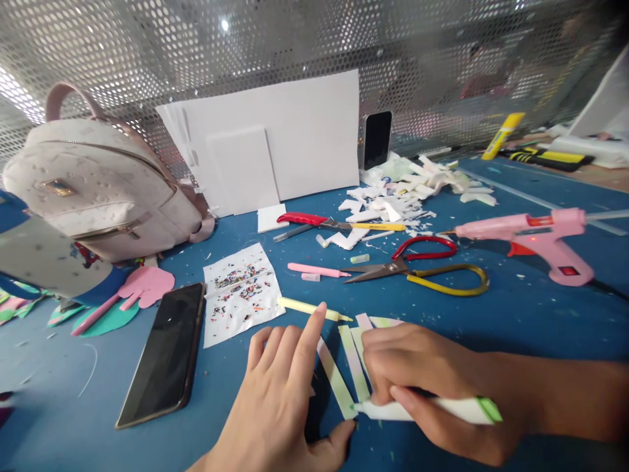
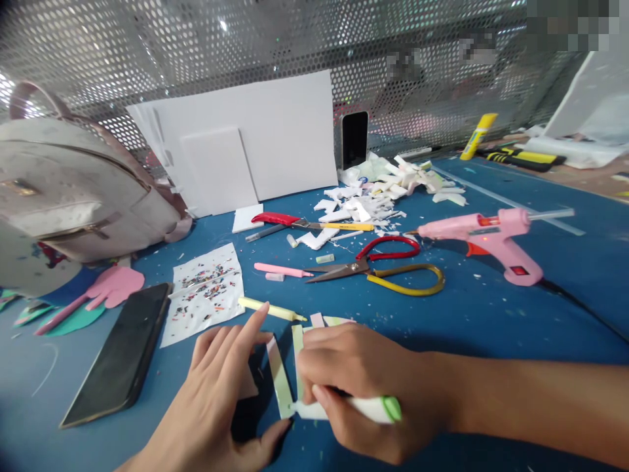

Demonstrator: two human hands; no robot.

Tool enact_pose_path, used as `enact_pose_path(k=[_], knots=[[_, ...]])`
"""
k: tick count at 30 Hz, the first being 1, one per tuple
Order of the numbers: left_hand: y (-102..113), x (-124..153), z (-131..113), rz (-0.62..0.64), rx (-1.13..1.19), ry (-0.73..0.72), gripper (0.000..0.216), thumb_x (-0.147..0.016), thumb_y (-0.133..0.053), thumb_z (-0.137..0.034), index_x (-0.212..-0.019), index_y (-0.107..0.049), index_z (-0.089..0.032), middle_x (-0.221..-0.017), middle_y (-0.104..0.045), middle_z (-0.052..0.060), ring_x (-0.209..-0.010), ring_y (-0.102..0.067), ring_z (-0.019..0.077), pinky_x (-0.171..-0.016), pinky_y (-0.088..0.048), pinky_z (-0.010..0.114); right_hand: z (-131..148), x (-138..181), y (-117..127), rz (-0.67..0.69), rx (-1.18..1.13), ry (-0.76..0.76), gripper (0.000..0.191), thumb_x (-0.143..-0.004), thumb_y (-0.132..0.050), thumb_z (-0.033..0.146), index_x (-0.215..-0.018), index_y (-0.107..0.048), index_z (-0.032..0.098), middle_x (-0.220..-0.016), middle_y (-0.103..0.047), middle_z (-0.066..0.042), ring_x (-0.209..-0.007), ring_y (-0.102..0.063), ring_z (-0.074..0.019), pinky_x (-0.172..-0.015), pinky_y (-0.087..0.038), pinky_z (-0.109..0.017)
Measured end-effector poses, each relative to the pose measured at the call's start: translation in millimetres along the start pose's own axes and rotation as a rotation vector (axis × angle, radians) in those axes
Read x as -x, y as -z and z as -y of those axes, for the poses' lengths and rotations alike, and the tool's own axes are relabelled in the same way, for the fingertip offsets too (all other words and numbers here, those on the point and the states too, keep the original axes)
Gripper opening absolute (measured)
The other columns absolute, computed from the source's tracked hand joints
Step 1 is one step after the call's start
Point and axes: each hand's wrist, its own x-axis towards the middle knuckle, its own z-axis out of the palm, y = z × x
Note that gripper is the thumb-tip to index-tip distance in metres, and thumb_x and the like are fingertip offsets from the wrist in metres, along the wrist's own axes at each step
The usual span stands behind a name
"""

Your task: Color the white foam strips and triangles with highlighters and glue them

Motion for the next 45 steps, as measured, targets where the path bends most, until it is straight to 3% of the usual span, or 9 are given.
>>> enact_pose_path(k=[42, 45], knots=[[0.3, 0.2, -2.2, -0.056, 0.120, 0.030, 0.106, -0.081, -0.071, -0.029, -0.165, -0.006, -0.020, -0.125, -0.063, 0.010, -0.104, -0.058, 0.0263, -0.097, -0.044, 0.044, -0.8, 1.0, -0.9, -0.005, -0.029, -0.015, 0.011, -0.090, -0.043, 0.012, -0.090, -0.047, 0.022, -0.075, -0.056, 0.000, -0.066, -0.050, -0.0141, -0.064, -0.040, -0.028], [1.6, 0.9, 0.7, -0.064, 0.146, 0.002, 0.104, -0.085, -0.070, -0.030, -0.165, -0.005, -0.019, -0.126, -0.063, 0.010, -0.104, -0.058, 0.0253, -0.097, -0.044, 0.043, -4.7, 2.4, 0.9, -0.066, -0.054, -0.046, 0.009, -0.092, -0.044, 0.013, -0.091, -0.049, 0.022, -0.078, -0.056, 0.000, -0.068, -0.051, -0.0139, -0.064, -0.040, -0.027]])
